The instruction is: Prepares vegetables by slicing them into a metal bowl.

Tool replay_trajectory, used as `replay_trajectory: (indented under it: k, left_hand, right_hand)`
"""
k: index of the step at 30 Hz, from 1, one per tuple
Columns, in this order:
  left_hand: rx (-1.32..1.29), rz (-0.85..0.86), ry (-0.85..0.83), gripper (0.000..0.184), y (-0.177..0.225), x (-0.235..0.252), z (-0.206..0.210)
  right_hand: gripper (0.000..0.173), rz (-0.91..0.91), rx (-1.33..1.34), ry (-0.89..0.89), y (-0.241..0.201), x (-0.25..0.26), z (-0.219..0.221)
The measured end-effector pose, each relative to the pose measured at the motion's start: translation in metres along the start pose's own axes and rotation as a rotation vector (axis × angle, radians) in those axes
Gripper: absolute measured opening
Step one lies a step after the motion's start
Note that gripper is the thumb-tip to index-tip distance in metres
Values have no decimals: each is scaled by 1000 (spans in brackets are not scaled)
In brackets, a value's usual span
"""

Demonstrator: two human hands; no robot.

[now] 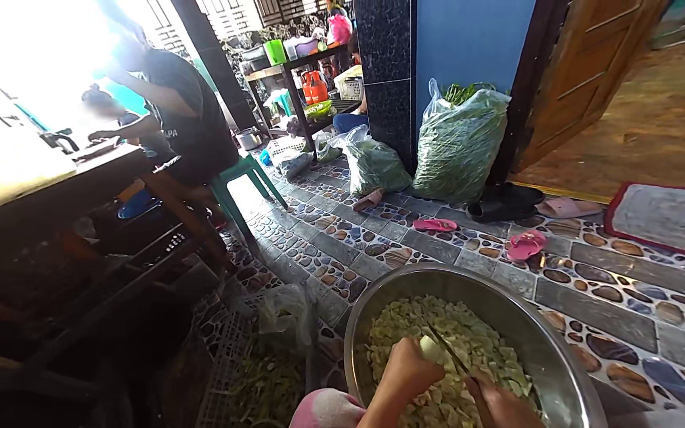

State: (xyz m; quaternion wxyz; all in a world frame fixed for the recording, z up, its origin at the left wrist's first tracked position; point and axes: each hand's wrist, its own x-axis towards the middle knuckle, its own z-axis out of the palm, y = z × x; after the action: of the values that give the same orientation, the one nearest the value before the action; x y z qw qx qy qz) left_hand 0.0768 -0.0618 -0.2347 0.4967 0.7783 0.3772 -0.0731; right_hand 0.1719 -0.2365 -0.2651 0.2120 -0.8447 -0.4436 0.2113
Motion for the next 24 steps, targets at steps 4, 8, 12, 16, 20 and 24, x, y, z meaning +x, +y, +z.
replay_trajectory:
  k: [4,8,12,16,20,24]
  left_hand:
    - [21,-5,-30,32,1,-3,5]
    - [-127,31,13,28,1,-8,-6]
    - [-4,13,16,33,0,-11,-6]
    - [192,24,-155,47,0,-15,25]
    - [165,158,-297,74,0,-15,34]
    - [-8,169,-295,72,0,-10,33]
  right_hand:
    - [44,-84,-7,141,-16,-9,-1]
    - [48,95,-90,-142,2,-2,10]
    - [52,145,170,-145,25,7,8]
    - [49,189,677,-131,14,10,-2]
    - [45,192,895,-201,11,9,-2]
    - [32,194,1050,-95,17,8,-7]
